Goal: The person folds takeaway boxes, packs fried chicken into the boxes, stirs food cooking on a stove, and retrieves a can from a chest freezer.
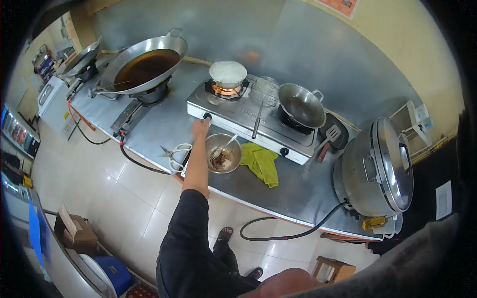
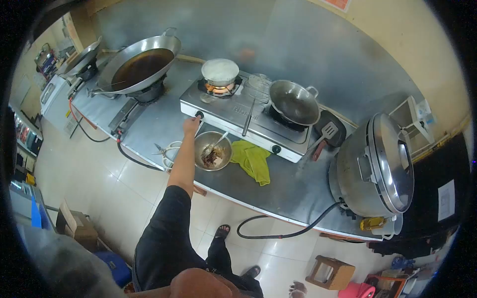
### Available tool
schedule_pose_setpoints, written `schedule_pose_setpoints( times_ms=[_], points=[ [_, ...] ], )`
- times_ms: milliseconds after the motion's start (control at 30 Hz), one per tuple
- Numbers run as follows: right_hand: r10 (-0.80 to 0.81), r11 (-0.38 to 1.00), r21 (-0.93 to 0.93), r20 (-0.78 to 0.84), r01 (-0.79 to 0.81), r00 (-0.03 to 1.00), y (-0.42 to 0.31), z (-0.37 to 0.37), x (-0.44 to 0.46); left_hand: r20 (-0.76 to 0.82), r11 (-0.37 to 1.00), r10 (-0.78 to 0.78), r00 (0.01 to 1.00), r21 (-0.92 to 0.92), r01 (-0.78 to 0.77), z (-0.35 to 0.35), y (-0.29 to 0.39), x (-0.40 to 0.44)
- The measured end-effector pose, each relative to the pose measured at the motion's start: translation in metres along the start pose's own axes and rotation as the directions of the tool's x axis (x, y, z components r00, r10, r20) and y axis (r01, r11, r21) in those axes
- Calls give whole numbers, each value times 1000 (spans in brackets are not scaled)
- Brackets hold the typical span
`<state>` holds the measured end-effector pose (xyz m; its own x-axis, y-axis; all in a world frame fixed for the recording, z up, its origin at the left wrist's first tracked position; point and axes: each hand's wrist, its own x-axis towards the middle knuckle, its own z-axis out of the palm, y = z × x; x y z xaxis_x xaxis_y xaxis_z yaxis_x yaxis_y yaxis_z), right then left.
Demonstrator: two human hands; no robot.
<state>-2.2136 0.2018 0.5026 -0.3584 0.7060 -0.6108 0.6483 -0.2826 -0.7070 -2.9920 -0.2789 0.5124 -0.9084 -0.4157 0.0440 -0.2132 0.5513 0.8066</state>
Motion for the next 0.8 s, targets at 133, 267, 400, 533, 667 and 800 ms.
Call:
schedule_pose_setpoints(
  times_ms=[133, 267, 400, 533, 667, 800],
  points=[
    [57, 996, -71, 1, -57, 998, -4, 24, 7, -54, 996, -82, 995, -45, 80, 21, -11, 26],
    [89, 989, -116, 1, -88, 996, -3, 31, 6, -76, 984, 171, 982, -27, -173, 22, -20, 26],
    [122, 983, -133, -12, -123, 992, 14, 29, 1, 72, 854, 493, 867, 152, -498, -20, 3, 18],
    [159, 978, -130, -34, -162, 987, 50, 17, -9, -173, 833, 553, 815, 107, -542, -23, 12, 7],
    [150, 986, -69, -26, -152, 988, 105, 6, -15, -64, 792, 299, 952, -540, -285, -92, 106, -122],
    [38, 984, -175, 54, -28, 998, 81, 30, -53, 496, 517, 529, 688, -832, 202, -81, 97, -319]
  ],
)
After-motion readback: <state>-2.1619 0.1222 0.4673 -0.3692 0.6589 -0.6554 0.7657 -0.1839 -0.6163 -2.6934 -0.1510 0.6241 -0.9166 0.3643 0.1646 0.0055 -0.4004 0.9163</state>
